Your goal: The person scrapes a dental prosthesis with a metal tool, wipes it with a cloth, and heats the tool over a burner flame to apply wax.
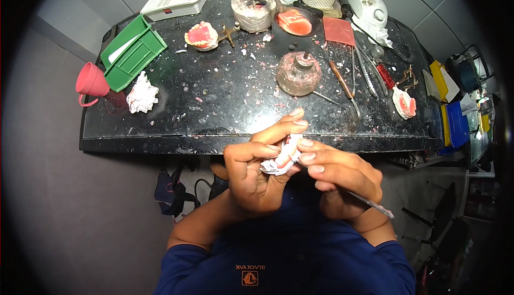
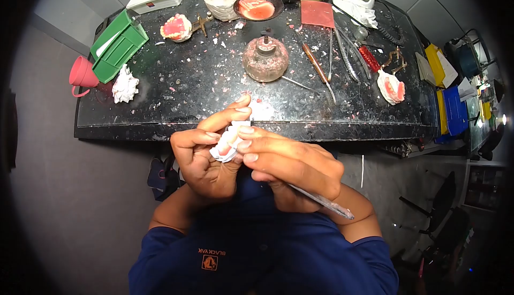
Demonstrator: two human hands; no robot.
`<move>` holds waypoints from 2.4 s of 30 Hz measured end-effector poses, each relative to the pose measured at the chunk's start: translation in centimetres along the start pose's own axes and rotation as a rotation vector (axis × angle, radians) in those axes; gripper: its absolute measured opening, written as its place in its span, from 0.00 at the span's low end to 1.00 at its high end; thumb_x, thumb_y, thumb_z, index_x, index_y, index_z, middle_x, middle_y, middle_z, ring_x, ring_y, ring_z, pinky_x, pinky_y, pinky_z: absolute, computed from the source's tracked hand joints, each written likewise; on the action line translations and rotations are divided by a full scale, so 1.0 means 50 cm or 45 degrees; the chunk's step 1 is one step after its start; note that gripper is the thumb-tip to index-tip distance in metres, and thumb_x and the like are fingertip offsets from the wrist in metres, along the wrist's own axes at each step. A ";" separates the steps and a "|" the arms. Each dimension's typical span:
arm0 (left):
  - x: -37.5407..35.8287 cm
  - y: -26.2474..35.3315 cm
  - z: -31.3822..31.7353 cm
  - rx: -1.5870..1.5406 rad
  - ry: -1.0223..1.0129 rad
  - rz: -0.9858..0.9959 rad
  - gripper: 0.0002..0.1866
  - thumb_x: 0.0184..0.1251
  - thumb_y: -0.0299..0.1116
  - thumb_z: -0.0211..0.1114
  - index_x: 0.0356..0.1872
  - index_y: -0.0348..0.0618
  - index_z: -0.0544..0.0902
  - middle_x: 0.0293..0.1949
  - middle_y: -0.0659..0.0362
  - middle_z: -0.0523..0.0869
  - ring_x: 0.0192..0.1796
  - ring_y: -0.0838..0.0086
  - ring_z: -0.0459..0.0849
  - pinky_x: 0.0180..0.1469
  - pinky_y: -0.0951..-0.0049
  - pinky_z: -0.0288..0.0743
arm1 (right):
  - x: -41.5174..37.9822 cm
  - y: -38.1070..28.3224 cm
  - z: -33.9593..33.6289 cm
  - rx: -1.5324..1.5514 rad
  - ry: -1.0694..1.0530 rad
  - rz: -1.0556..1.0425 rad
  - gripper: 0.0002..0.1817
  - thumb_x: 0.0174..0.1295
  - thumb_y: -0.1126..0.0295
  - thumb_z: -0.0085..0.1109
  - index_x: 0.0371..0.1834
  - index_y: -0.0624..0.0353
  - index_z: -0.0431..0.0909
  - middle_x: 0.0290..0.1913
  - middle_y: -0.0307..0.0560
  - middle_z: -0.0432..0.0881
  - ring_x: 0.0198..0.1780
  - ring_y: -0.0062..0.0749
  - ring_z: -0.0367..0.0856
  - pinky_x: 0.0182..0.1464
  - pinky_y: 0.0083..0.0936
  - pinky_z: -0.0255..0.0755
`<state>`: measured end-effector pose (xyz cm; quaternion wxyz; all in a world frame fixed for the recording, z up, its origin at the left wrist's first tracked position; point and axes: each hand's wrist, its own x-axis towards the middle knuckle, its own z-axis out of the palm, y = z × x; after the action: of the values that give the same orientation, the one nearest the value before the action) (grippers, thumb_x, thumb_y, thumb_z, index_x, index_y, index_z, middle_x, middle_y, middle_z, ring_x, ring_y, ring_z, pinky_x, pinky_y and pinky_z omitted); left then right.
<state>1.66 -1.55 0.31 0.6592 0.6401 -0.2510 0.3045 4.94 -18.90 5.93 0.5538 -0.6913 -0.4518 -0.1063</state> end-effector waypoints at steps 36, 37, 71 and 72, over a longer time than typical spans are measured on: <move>-0.003 -0.006 0.010 -0.053 0.023 -0.007 0.23 0.73 0.22 0.67 0.53 0.40 0.58 0.60 0.27 0.78 0.69 0.41 0.78 0.74 0.44 0.68 | 0.003 0.003 -0.005 -0.043 0.035 0.039 0.09 0.66 0.74 0.70 0.47 0.62 0.86 0.45 0.52 0.91 0.54 0.50 0.91 0.55 0.40 0.87; -0.003 -0.006 0.010 -0.057 0.027 -0.014 0.23 0.73 0.21 0.67 0.53 0.40 0.58 0.60 0.27 0.78 0.69 0.41 0.78 0.74 0.45 0.68 | 0.003 0.006 -0.004 -0.046 0.011 0.012 0.09 0.66 0.74 0.70 0.47 0.63 0.86 0.45 0.53 0.91 0.54 0.50 0.91 0.55 0.41 0.87; -0.002 0.004 -0.017 -0.668 0.227 -0.651 0.24 0.83 0.39 0.56 0.70 0.32 0.69 0.59 0.42 0.79 0.44 0.62 0.88 0.44 0.63 0.85 | -0.005 0.123 -0.042 0.198 0.754 0.160 0.15 0.79 0.65 0.54 0.47 0.69 0.69 0.41 0.63 0.84 0.40 0.43 0.90 0.46 0.43 0.91; 0.002 0.008 -0.020 -0.782 0.213 -0.705 0.24 0.84 0.40 0.54 0.70 0.32 0.68 0.56 0.43 0.79 0.40 0.64 0.87 0.39 0.66 0.84 | -0.007 0.123 -0.042 0.200 0.755 0.162 0.15 0.79 0.65 0.54 0.47 0.69 0.69 0.41 0.63 0.84 0.40 0.43 0.90 0.46 0.43 0.91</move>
<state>1.39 -0.52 0.62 0.8944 0.4302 -0.0943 0.0778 10.05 -20.72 2.35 0.7185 -0.6123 -0.2332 -0.2332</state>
